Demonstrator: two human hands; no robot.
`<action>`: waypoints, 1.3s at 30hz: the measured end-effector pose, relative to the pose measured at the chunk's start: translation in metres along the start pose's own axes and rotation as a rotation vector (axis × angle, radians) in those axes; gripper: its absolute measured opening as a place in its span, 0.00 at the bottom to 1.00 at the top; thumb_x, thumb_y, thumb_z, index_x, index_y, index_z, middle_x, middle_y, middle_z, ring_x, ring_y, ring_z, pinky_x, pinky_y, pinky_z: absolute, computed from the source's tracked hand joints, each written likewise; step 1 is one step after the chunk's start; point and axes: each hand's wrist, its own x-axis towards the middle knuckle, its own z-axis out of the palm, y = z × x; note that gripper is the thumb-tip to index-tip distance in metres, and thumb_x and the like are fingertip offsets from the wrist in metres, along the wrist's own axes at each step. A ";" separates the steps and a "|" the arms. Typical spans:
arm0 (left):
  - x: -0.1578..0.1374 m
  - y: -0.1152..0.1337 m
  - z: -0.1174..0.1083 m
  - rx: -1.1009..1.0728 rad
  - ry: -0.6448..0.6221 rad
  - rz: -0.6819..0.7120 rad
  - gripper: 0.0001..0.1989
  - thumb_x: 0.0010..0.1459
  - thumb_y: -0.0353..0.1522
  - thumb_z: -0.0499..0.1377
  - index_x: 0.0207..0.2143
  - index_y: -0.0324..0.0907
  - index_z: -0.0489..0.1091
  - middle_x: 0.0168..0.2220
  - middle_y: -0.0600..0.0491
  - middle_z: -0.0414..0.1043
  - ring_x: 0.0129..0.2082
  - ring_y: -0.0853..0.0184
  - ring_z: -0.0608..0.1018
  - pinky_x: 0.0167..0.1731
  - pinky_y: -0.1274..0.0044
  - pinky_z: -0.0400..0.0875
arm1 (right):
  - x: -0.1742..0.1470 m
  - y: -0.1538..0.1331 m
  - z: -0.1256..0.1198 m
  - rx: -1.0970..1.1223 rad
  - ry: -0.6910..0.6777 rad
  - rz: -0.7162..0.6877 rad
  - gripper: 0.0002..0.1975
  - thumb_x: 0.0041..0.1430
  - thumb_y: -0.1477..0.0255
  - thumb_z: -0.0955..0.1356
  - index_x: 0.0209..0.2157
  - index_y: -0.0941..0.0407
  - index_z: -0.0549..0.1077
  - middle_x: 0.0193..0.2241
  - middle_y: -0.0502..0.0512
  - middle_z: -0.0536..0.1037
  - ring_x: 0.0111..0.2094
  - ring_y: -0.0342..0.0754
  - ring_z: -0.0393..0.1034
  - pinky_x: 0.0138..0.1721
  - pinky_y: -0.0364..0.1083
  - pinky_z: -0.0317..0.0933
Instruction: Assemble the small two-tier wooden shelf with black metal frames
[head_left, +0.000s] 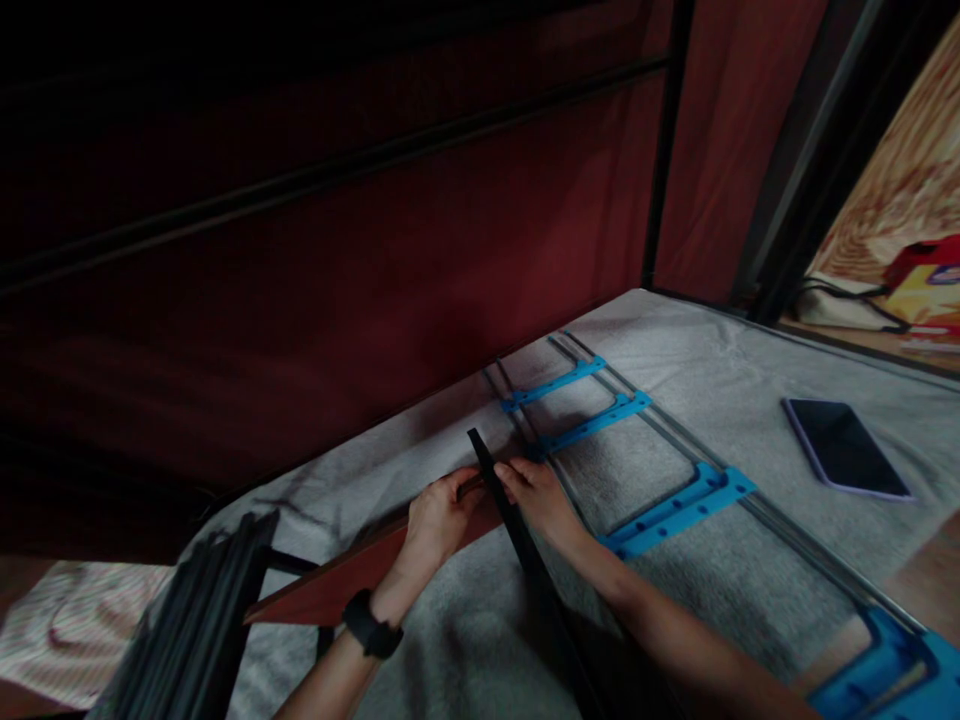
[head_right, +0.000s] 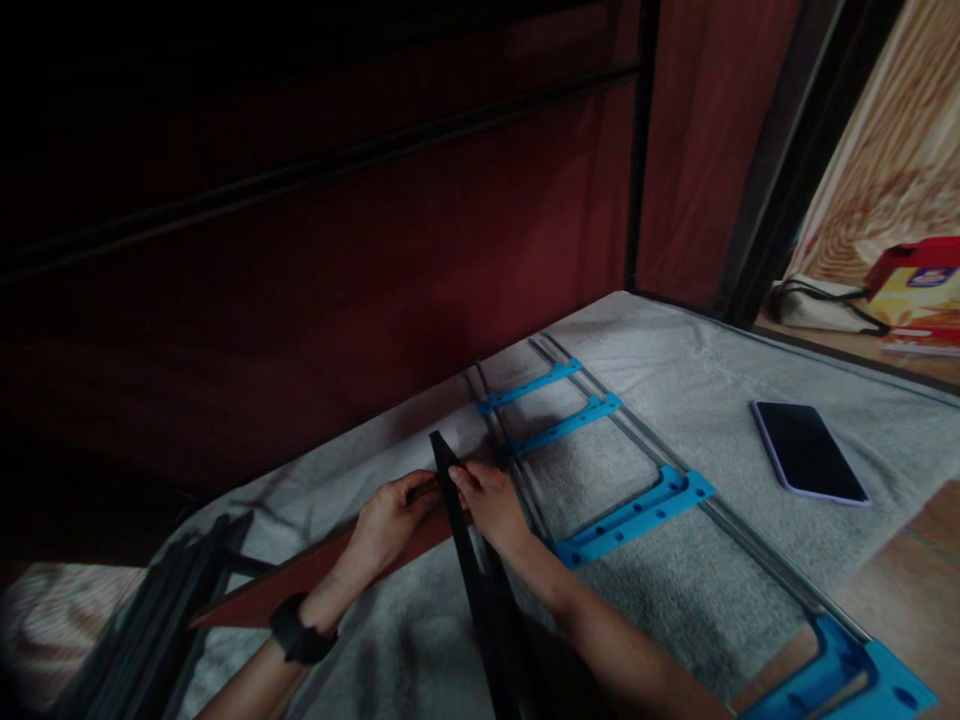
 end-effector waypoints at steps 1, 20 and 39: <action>0.000 0.000 0.000 0.004 0.003 -0.002 0.15 0.66 0.32 0.56 0.51 0.47 0.78 0.47 0.52 0.83 0.46 0.59 0.83 0.44 0.73 0.72 | -0.001 0.000 -0.001 -0.039 -0.001 -0.011 0.21 0.64 0.54 0.65 0.22 0.51 0.67 0.19 0.48 0.70 0.24 0.46 0.67 0.29 0.45 0.60; -0.003 -0.008 0.012 0.092 0.044 0.114 0.29 0.70 0.33 0.53 0.71 0.55 0.58 0.55 0.51 0.80 0.51 0.56 0.83 0.50 0.68 0.75 | 0.001 -0.007 -0.007 -0.147 -0.016 0.003 0.19 0.65 0.52 0.64 0.27 0.49 0.66 0.21 0.47 0.69 0.25 0.48 0.68 0.29 0.46 0.62; -0.001 -0.012 0.019 0.197 0.090 0.131 0.29 0.70 0.35 0.55 0.71 0.59 0.56 0.49 0.53 0.83 0.47 0.59 0.84 0.46 0.69 0.76 | 0.006 -0.002 -0.012 -0.218 -0.053 -0.120 0.16 0.65 0.53 0.64 0.33 0.50 0.71 0.27 0.48 0.72 0.32 0.50 0.69 0.35 0.47 0.62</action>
